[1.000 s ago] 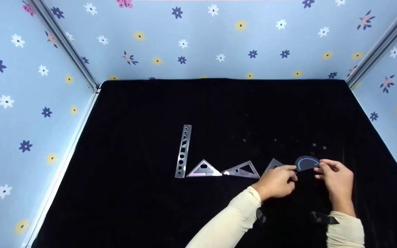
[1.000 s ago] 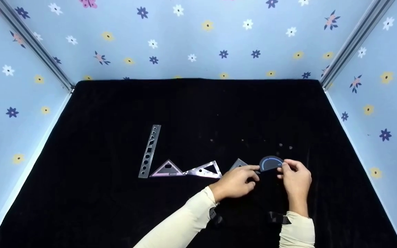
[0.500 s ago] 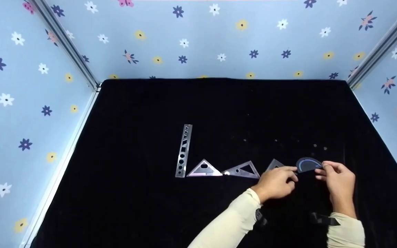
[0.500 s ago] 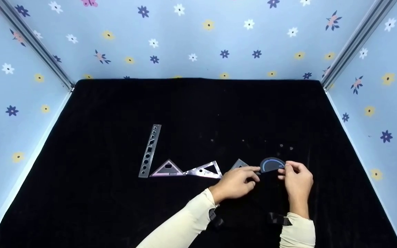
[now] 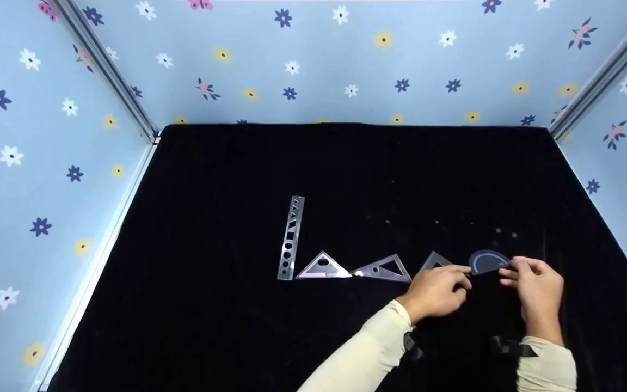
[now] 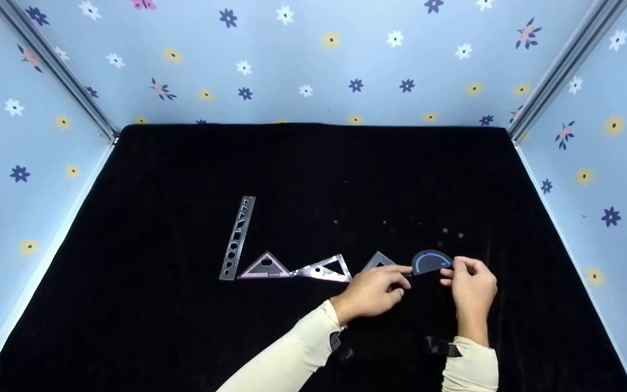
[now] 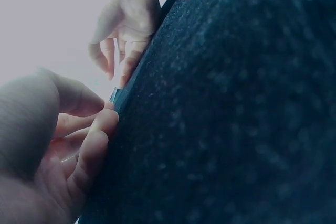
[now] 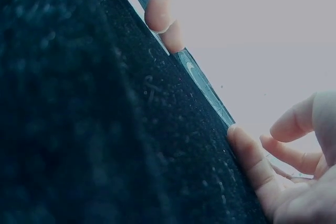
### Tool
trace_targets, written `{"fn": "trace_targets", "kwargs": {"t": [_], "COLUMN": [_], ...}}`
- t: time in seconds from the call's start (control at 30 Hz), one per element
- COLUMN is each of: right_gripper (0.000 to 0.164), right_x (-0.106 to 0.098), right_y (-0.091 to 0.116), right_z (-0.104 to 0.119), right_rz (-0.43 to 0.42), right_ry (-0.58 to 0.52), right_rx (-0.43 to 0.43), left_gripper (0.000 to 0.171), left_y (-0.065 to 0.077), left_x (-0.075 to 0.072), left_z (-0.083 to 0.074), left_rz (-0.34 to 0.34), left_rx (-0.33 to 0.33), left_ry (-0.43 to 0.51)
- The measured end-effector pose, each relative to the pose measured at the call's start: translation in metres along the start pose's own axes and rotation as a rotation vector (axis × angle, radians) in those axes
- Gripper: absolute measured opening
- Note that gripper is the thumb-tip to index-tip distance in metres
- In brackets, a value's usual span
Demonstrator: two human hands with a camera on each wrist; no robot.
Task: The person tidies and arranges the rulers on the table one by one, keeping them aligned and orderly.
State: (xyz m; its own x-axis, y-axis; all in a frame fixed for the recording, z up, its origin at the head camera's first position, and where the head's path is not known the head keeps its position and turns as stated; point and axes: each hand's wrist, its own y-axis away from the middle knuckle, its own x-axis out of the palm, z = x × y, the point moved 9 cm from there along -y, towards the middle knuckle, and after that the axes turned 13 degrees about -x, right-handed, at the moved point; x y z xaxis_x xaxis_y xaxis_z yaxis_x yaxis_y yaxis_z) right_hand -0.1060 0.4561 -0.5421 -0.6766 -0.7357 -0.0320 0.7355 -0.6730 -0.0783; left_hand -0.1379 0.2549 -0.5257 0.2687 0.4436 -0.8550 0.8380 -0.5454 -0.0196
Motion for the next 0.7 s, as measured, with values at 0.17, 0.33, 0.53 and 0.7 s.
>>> {"fn": "trace_targets", "kwargs": {"t": [0.17, 0.33, 0.53, 0.7], "right_gripper": [0.016, 0.014, 0.013, 0.012], "right_x": [-0.0026, -0.0037, -0.0037, -0.0034], "right_y": [0.0011, -0.0005, 0.0, 0.0007], "right_z": [-0.0002, 0.0, -0.0013, -0.0004], "right_rz": [-0.013, -0.024, -0.034, -0.029], "right_ry": [-0.016, -0.026, -0.031, -0.015], "right_rx": [0.008, 0.019, 0.027, 0.02], "left_gripper": [0.021, 0.021, 0.021, 0.021], "left_y": [0.0006, -0.0001, 0.0006, 0.0035], "left_x": [0.002, -0.0017, -0.0063, -0.0073], "left_z": [0.0008, 0.0015, 0.0027, 0.0033], "left_rz": [0.014, -0.002, -0.013, -0.029], "left_rx": [-0.003, -0.004, -0.007, 0.012], "left_ry": [0.017, 0.053, 0.112, 0.177]}}
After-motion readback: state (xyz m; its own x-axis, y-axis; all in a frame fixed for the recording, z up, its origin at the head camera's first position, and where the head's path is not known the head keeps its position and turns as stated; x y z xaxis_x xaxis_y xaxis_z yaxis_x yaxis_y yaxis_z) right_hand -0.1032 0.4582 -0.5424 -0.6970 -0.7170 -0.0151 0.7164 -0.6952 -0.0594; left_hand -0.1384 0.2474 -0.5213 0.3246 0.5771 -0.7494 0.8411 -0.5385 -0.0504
